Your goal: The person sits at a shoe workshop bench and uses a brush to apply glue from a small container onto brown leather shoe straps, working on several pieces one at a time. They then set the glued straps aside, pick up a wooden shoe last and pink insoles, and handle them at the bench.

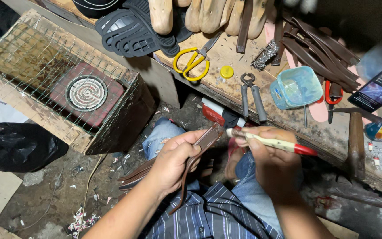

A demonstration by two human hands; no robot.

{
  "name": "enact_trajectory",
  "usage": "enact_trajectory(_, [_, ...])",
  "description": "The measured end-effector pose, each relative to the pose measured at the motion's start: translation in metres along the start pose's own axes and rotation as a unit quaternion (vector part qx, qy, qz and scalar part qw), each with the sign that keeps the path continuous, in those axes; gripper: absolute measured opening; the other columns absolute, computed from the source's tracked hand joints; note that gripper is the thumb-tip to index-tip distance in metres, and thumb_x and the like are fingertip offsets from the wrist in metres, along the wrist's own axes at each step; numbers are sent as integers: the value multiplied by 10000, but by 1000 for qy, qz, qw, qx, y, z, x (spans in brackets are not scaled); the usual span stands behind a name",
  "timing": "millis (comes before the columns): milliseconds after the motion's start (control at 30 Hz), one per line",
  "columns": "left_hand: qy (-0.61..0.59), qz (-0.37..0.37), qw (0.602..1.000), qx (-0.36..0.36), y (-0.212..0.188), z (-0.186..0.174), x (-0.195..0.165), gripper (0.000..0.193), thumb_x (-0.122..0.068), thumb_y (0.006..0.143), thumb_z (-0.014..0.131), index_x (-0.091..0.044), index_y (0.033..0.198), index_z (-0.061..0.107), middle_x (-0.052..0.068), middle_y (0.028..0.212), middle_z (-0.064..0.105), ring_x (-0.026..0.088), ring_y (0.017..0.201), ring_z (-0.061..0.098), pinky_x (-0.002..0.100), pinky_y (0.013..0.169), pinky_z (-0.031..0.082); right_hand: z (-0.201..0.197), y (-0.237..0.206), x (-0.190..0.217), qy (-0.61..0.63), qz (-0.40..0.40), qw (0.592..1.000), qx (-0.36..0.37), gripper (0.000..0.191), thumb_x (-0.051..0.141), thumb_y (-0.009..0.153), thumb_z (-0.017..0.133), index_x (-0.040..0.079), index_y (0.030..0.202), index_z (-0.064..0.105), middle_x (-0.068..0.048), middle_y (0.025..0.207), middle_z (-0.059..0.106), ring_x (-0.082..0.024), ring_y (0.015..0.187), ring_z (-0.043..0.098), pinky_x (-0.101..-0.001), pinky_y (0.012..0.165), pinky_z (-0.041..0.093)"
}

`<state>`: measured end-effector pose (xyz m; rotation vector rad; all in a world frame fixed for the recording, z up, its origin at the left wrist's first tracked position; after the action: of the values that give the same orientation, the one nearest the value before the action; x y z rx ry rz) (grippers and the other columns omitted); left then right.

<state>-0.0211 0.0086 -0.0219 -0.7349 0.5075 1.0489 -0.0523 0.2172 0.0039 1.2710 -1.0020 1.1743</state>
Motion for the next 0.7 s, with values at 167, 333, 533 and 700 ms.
enact_trajectory(167, [19,-13,1000,8,0,6,-1,538,-28,868,459,48,1383,595,83,1200,709,122,1013,663,261,906,511,2,8,6,-51,12,999,15,173,-52,967,595,-28,1126,533,-210,1093,717,-216,897,741,-340,790,644])
enact_trajectory(333, [109,-18,994,8,1,6,3,560,-37,901,472,37,1434,626,82,1110,685,109,829,562,253,733,438,1,20,2,-54,61,996,27,147,-49,955,611,-28,1098,582,-194,990,740,-200,857,744,-324,755,614])
enact_trajectory(533, [8,136,974,-183,4,-18,-12,276,-68,941,572,-4,1207,612,-11,941,630,88,849,591,256,784,490,-42,67,12,-122,-63,990,-22,154,19,1058,541,-36,1163,639,-146,1141,728,-176,960,735,-284,806,618])
enact_trajectory(700, [-4,35,989,-147,-17,-21,3,138,-206,1017,575,-69,999,582,14,774,564,124,681,529,274,635,443,-130,118,17,-497,-202,843,-45,198,171,1098,675,-16,1081,737,-215,1290,604,-320,1200,564,-436,1129,452])
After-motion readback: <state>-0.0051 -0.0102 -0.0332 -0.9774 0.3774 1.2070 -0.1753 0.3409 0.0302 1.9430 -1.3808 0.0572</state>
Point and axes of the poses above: each hand's wrist, its own y-axis towards the middle knuckle, its own z-axis out of the palm, x = y × z, the point moved 3 cm from there along y, towards the middle knuckle
